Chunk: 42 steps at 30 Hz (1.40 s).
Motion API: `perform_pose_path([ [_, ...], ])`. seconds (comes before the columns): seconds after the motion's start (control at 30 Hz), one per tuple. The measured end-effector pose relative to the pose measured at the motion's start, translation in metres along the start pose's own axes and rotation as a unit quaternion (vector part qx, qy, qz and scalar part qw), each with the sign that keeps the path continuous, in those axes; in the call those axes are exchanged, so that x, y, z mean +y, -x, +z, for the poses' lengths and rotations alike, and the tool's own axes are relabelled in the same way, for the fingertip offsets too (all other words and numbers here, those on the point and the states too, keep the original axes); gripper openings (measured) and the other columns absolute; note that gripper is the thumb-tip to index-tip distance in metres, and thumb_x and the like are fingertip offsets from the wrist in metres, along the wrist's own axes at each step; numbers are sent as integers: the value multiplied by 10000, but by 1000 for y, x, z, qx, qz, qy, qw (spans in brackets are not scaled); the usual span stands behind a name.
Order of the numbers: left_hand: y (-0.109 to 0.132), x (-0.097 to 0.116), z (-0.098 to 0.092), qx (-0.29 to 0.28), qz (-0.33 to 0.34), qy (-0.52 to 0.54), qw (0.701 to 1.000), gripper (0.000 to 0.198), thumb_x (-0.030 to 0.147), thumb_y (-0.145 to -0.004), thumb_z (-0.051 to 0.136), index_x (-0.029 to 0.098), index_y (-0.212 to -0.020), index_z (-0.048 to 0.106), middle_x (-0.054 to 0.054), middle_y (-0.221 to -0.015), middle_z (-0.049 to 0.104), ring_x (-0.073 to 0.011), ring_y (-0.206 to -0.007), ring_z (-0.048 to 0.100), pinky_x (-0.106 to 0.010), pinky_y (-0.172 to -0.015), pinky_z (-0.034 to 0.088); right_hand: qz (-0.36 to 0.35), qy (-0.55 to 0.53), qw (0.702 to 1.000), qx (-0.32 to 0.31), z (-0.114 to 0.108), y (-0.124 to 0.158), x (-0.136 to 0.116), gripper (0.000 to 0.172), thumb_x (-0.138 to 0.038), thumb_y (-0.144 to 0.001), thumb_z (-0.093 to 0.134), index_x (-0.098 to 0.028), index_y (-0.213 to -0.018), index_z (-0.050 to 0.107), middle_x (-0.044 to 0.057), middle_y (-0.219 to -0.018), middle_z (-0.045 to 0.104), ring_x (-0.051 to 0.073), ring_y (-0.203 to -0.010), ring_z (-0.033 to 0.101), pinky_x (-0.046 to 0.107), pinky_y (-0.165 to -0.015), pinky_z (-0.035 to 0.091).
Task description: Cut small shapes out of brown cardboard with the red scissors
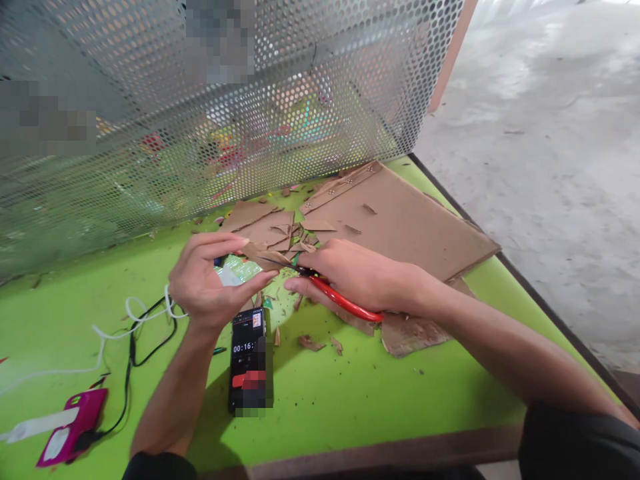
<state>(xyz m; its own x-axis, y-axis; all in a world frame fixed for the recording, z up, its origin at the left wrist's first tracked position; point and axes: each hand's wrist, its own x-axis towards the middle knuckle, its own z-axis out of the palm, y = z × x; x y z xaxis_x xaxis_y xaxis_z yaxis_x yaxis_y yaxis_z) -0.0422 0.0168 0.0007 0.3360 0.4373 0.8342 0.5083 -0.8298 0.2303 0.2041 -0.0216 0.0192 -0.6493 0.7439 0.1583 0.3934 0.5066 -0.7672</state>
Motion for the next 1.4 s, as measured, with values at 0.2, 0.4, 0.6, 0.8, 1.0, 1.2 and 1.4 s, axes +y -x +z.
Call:
perform_pose_path([
  [0.2, 0, 0, 0, 4, 4, -5, 1000, 503, 412, -672, 971, 239, -1060, 701, -15, -988, 776, -216, -911, 752, -375, -814, 640, 9, 8, 1000, 0, -1, 0, -1, 418, -466, -1082, 529, -185, -772, 512, -20, -707, 572, 110, -594, 447, 285, -621, 332],
  [0.4, 0, 0, 0, 10, 1, -2, 1000, 480, 418, -686, 961, 264, -1062, 705, -9, -987, 778, -213, -905, 752, -375, -807, 643, 8, 11, 1000, 2, 0, 0, -2, 435, -476, -1088, 509, -185, -764, 505, -20, -689, 563, 103, -574, 432, 284, -612, 321],
  [0.6, 0, -1, 0, 16, 6, 2, 1000, 492, 416, -679, 966, 263, -1071, 711, -13, -982, 774, -212, -899, 750, -371, -788, 644, 0, 18, 1000, 7, 1, 0, -1, 424, -441, -1094, 501, -188, -754, 494, -27, -674, 544, 101, -571, 420, 287, -610, 311],
  [0.8, -2, 1, 1, 23, 10, 11, 1000, 492, 390, -670, 975, 253, -1068, 719, -15, -979, 773, -208, -891, 751, -360, -777, 643, -5, 27, 1000, 15, 2, 0, -1, 433, -448, -1099, 484, -189, -752, 495, -23, -674, 543, 105, -578, 410, 292, -615, 309],
  [1.0, -2, 1, 0, 21, 8, 9, 1000, 497, 413, -669, 973, 252, -1061, 715, -17, -970, 768, -208, -889, 749, -366, -768, 646, 6, 41, 999, 3, 2, 0, -4, 433, -451, -1106, 465, -190, -764, 519, -8, -678, 571, 117, -577, 427, 297, -608, 317],
  [1.2, -2, 2, 0, 16, 7, 12, 1000, 490, 405, -681, 968, 265, -1075, 713, -16, -983, 767, -214, -896, 752, -381, -769, 647, 27, 47, 998, -12, 1, 0, -6, 434, -470, -1109, 447, -181, -800, 546, 17, -714, 610, 129, -595, 469, 300, -623, 360],
  [1.4, -2, 1, 0, 15, 18, 16, 1000, 503, 363, -671, 978, 255, -1084, 712, -23, -986, 766, -213, -900, 748, -371, -776, 638, 15, 45, 999, -2, 2, 0, -5, 444, -484, -1107, 449, -182, -796, 546, 22, -728, 618, 130, -602, 477, 298, -622, 371],
])
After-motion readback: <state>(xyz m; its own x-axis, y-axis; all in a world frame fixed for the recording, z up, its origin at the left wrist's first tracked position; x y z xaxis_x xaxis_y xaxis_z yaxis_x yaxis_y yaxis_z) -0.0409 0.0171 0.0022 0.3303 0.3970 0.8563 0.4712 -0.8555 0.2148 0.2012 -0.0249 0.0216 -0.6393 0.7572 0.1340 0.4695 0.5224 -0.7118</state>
